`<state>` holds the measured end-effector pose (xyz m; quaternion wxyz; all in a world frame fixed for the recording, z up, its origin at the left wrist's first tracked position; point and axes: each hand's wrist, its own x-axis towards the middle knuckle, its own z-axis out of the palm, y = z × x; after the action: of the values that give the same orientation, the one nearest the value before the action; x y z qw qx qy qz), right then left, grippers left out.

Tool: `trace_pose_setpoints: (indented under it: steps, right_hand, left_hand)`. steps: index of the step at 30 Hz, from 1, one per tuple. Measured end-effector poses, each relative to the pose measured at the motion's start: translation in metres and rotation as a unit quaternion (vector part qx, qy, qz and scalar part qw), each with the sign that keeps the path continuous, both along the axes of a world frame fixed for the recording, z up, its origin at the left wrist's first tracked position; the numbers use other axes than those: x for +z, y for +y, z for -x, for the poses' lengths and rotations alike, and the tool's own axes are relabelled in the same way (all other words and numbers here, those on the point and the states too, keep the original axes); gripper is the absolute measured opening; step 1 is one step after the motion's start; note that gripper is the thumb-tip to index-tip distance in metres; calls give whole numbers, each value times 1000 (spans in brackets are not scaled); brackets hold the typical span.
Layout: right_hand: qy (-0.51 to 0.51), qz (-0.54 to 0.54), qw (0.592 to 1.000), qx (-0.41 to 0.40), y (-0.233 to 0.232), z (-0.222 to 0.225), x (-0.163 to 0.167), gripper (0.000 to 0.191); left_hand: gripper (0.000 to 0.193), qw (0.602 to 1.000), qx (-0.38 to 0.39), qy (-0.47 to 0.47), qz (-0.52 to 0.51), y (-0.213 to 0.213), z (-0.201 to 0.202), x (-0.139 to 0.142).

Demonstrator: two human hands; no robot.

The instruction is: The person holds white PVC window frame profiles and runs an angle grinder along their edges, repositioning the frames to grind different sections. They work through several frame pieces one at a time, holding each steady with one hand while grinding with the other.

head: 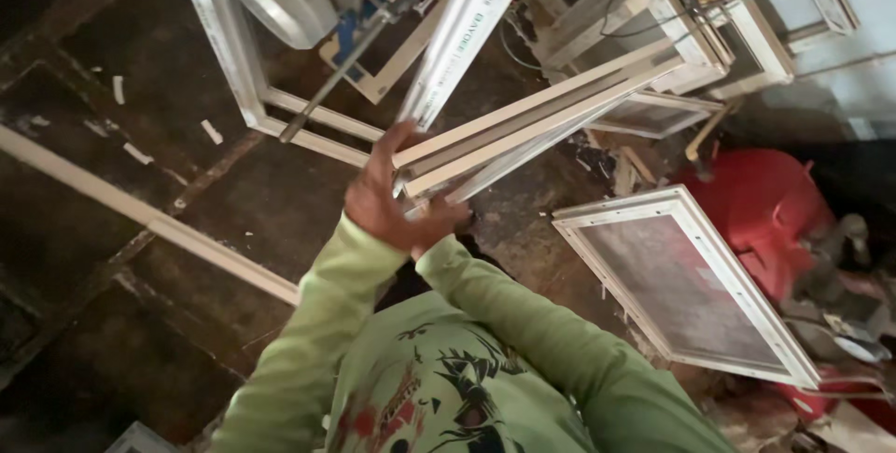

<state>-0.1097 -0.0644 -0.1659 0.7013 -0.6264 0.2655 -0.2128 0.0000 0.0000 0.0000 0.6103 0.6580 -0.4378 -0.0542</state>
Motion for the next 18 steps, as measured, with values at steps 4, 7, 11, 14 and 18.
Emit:
trace_pose_setpoints:
  steps: [4,7,11,14,18]
  right_hand:
    - [94,165,982,-17,-20,-3,-12,63]
    - [96,143,985,21,-43,3,-18,70]
    - [-43,-152,986,52,-66,21,-23,73]
    - [5,-170,983,75,-89,63,-15,60]
    - [95,-18,993,-64,-112,107,-13,46]
  left_hand:
    - [60,996,28,76,-30,-10,-9,-54]
    - [57,969,-18,246,0,-9,4,-93]
    - [37,882,-229,412,-14,-16,4,-148]
    - [57,985,87,103,-105,2,32,-179]
    - [56,984,81,159,-10,54,4,-209]
